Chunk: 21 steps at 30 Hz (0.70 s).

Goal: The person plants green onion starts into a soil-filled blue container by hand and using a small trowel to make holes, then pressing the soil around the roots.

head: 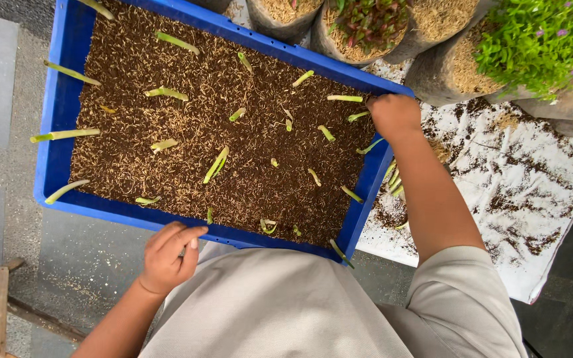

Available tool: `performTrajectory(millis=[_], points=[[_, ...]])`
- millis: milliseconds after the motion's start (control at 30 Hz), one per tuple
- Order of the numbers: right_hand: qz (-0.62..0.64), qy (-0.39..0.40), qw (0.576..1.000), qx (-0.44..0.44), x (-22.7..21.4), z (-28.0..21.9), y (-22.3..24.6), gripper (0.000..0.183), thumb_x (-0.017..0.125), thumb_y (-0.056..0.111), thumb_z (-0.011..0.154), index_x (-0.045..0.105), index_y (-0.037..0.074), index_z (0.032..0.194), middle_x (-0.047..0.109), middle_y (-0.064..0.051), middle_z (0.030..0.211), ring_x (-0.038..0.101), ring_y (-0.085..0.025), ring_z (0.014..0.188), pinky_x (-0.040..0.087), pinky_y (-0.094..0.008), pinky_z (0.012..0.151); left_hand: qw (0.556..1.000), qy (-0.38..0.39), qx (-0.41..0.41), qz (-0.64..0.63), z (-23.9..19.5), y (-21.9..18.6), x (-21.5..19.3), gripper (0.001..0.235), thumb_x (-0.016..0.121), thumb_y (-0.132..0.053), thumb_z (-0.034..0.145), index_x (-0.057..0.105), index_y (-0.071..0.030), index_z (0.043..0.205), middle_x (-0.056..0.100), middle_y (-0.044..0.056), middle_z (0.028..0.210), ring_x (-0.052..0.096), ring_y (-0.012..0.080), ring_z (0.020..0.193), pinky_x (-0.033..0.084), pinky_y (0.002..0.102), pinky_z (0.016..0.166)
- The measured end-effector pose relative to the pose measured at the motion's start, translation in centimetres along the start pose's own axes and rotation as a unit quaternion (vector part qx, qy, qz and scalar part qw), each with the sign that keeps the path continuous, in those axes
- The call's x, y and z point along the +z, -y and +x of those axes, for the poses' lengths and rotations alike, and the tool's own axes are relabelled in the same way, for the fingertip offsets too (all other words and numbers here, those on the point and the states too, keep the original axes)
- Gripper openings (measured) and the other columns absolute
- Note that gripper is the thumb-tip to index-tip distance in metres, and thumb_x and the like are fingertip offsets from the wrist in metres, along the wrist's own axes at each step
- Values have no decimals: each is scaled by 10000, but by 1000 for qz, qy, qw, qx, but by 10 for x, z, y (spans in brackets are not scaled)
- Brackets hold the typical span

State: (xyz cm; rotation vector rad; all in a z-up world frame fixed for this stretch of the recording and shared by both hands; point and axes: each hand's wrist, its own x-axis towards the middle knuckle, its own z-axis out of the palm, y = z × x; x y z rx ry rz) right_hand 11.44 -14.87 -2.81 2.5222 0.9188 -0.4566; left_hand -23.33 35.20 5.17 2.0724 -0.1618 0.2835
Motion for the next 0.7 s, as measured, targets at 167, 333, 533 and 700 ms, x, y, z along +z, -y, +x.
performTrajectory(millis=[167, 333, 533, 700], points=[[12, 9, 1000, 16, -11, -1, 9, 187, 696, 102, 1114, 847, 105, 1004, 802, -104, 837, 850, -272, 809, 706, -426, 670, 998, 54, 17, -26, -26, 6, 18, 253, 654, -144, 1058, 891, -103, 1136, 748, 94, 857, 746, 339, 708, 643, 455, 665], [33, 8, 999, 25, -17, 1, 11, 188, 696, 81, 1122, 841, 80, 1003, 804, -119, 844, 853, -294, 823, 720, -443, 692, 995, 84, 15, -54, -28, 1, 35, 248, 651, -143, 1069, 882, -87, 1140, 764, 122, 884, 780, 377, 766, 661, 478, 682], [60, 3, 997, 56, 6, 8, 9, 206, 674, 100, 1131, 874, 102, 1083, 816, -124, 888, 861, -312, 852, 723, -455, 689, 993, 107, -11, -50, -31, 4, 39, 259, 653, -139, 1053, 886, -107, 1161, 764, 98, 859, 765, 346, 707, 657, 467, 656], [89, 13, 994, 64, 7, 9, 11, 243, 633, 90, 1143, 871, 106, 1187, 825, -135, 929, 860, -327, 870, 728, -473, 698, 993, 113, -14, -27, -38, 12, 39, 254, 651, -138, 1055, 879, -111, 1163, 744, 104, 841, 760, 346, 703, 653, 471, 642]])
